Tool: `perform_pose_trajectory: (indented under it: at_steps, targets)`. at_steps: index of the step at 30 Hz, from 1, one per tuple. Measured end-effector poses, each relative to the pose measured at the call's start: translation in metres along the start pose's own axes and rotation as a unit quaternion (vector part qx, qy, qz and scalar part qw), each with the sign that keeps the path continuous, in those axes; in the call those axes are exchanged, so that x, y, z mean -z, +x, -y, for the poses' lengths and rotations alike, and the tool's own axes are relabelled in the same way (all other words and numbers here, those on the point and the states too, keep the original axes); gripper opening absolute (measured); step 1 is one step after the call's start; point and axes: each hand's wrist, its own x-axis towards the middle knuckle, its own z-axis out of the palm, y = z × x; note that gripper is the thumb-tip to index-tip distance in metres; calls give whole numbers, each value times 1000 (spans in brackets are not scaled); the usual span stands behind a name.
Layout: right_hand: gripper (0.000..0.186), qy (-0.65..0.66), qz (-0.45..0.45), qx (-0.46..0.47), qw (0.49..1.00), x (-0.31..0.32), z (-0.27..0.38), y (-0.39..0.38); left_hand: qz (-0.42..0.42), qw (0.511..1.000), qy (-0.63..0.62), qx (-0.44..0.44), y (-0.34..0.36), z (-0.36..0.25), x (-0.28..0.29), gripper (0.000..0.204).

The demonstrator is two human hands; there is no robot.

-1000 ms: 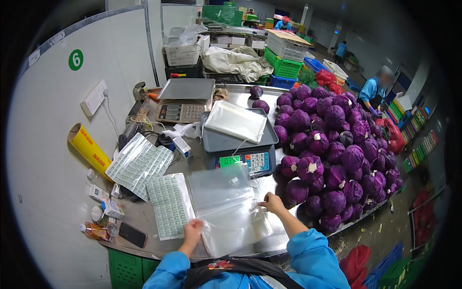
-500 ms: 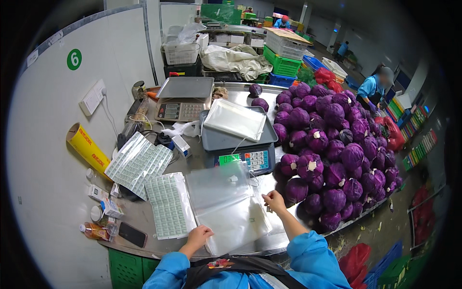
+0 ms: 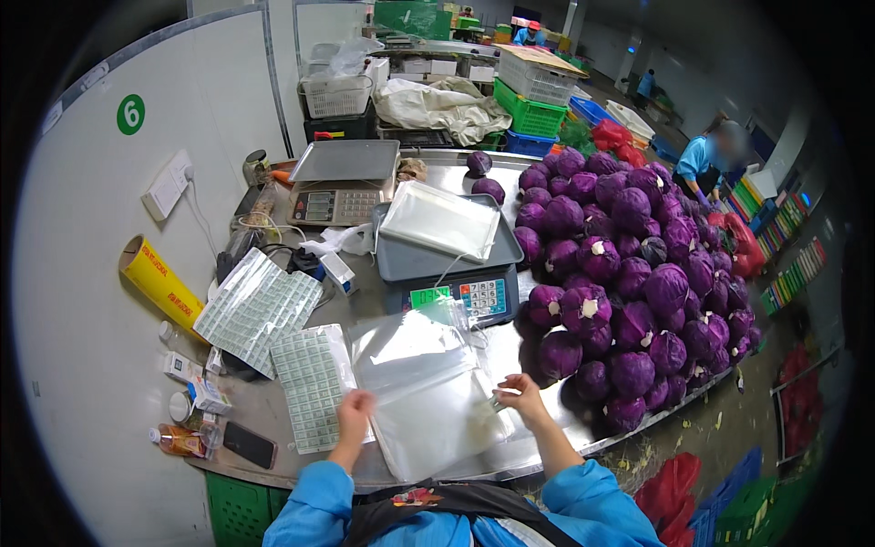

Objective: The person repeatedly peels individual labels from a sheet and applies them to clear plastic bags on a table. The person handles label sheets and plastic bags one at a time, placing each label onto a bag without visible weighing or packing of cabbages.

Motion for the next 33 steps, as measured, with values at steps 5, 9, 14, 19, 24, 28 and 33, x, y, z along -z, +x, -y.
perform_pose_trajectory:
  at_steps: [5,9,14,19,24,28,33]
  targets:
    - [41,-123,11,-38,992,-28,-42,10,266,944,190,-40,-38,-32,-35,14]
    - [33,-495,32,150,855,-56,-40,7,366,844,352,-171,-50,-12,-17,18]
    - [39,-548,2,143,824,-25,-15,28,343,848,389,-112,-53,4,-6,17]
    - [38,-189,-88,76,975,-5,-14,37,24,992,-61,111,-16,20,9,10]
    - [39,-84,-65,-5,994,-51,-59,1,141,975,155,-68,-37,-17,-11,6]
    - [38,-56,-104,103,988,-48,-43,-4,255,923,239,-160,-54,-17,-14,10]
    - [43,22,-143,121,982,-14,26,-19,34,929,284,-234,-28,-43,-8,25]
